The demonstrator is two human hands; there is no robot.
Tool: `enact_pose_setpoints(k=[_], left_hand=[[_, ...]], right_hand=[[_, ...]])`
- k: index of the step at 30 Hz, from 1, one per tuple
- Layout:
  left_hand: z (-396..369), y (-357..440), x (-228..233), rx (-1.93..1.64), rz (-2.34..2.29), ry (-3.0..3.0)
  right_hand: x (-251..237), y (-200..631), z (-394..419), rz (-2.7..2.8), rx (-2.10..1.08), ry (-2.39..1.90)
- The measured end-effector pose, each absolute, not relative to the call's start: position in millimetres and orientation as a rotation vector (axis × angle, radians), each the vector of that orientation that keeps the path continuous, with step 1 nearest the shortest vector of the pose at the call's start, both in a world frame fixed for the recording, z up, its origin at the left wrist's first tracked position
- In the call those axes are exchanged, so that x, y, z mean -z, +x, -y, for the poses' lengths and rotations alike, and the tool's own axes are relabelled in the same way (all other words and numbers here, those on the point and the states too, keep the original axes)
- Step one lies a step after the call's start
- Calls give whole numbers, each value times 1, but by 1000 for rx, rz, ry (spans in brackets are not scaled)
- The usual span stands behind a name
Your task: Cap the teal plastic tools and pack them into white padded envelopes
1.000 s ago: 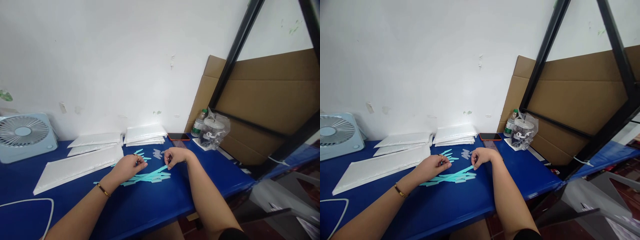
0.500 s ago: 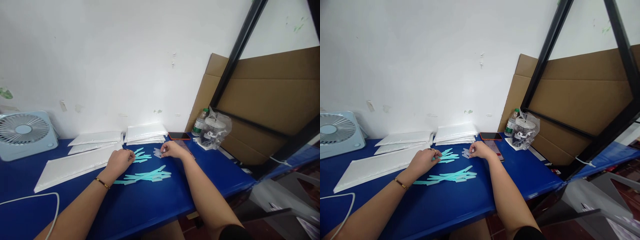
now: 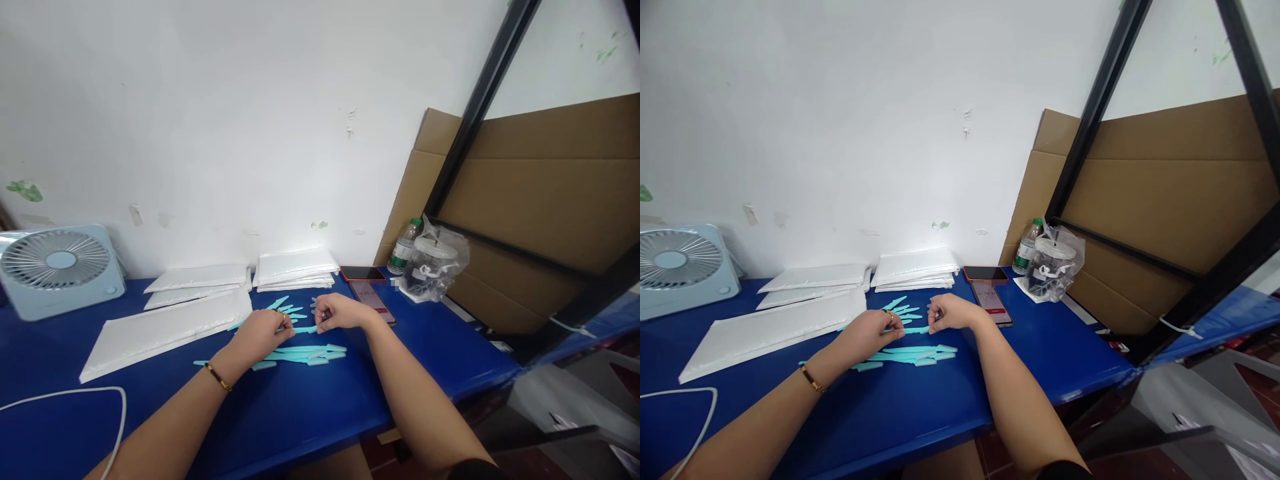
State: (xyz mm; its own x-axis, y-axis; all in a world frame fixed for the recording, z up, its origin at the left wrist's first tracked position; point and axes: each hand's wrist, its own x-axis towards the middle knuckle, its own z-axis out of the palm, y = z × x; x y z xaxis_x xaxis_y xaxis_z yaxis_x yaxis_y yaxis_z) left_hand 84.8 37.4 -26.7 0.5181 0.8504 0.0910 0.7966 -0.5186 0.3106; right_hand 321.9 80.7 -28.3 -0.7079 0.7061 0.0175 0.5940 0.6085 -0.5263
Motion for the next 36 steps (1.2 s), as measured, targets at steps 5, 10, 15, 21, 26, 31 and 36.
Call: enact_pose_setpoints(k=[5, 10, 15, 21, 26, 31, 36], left_hand=[[-53, 66, 28, -351, -1705, 2546], [-51, 64, 26, -464, -1648, 2546], [-38, 82, 28, -368, -1258, 2550], [-36, 89, 31, -276, -1299, 2491], [-48, 76, 25, -354, -1575, 2532], [-55, 61, 23, -450, -1730, 2445], [-43, 69, 22, -387, -1388, 2424]], right_hand=[[28, 334, -87, 2398, -515, -1318], [19, 342, -79, 2495, -763, -1318], [16, 328, -68, 2768, -1020, -1324], [20, 314, -66, 2722, -807, -1223], [18, 323, -73, 2544, -528, -1240], [12, 330, -71, 2384, -500, -1341], [11, 315, -60, 2706, -821, -1060]])
